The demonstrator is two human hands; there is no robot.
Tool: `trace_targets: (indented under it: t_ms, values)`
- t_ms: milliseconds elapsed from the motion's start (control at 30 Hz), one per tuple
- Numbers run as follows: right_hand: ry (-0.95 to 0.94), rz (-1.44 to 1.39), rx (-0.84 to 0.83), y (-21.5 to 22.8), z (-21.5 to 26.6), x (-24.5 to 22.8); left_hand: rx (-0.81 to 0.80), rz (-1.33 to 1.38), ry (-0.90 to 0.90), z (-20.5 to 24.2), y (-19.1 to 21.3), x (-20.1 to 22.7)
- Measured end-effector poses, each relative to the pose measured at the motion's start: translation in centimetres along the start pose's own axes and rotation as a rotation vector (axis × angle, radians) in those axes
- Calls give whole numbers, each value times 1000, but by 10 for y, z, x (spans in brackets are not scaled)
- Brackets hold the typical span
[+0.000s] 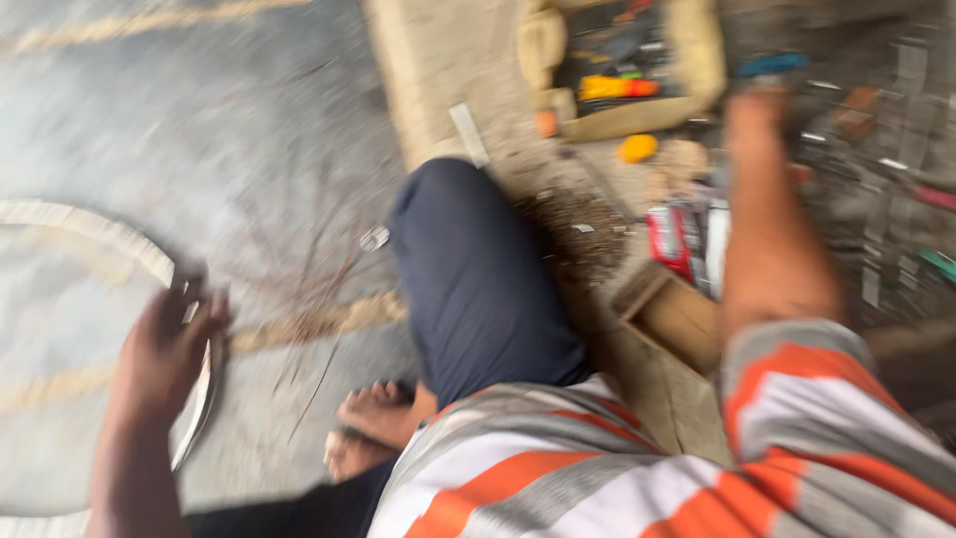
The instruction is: The person sits on the floor and sorts a pile of small metal fasteners, picking them up and placing them into a small wooden box. They then gather a bundle of thin metal rods from the floor and arrange them in their hands.
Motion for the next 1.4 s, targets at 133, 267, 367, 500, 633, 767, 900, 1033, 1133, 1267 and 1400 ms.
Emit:
trace_targets:
  t_ms: [133, 267, 367, 500, 633, 767, 900, 1033, 1133, 1267, 1400]
  values:
    - [217, 87, 64, -33, 45, -64, 272, 797, 100, -4, 38, -37]
    - [606, 20, -3, -90, 131, -160, 430, 1028, 108, -22, 56, -106]
    - [862, -7, -357, -182, 233, -211, 410, 1002, 144, -49, 33, -166]
    - [1447, 388, -738, -327, 405, -233, 541, 654, 359, -52, -56, -235]
    - [1417, 618, -838, -482, 466, -220, 594, -253, 360, -17, -89, -247]
    - [1294, 1014, -789, -593, 445, -175, 532, -314, 502, 9, -68, -275]
    - [1250, 1172, -714, -637, 388, -131, 441, -413, 563, 16, -79, -276]
    - [1316, 1196, -623, -676, 349, -106, 344, -598, 526, 22, -97, -275]
    - [1480, 1204, -546, -700, 327, -95, 239, -705, 498, 15, -114, -272]
    - [1550, 1040, -435, -719, 325, -78, 145, -786, 472, 11, -118, -268]
    - [1242, 1176, -509, -727, 321, -64, 72, -833, 491, 7, -129, -269]
Point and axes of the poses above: each hand's wrist, its own z-axis away from the middle knuckle, its own y-axis out of the back of the hand, x = y × z, the point moved 9 cm from there along -z, towards the middle knuckle, and after that the axes turned 4 degrees about -x, right-handed, at the moved point
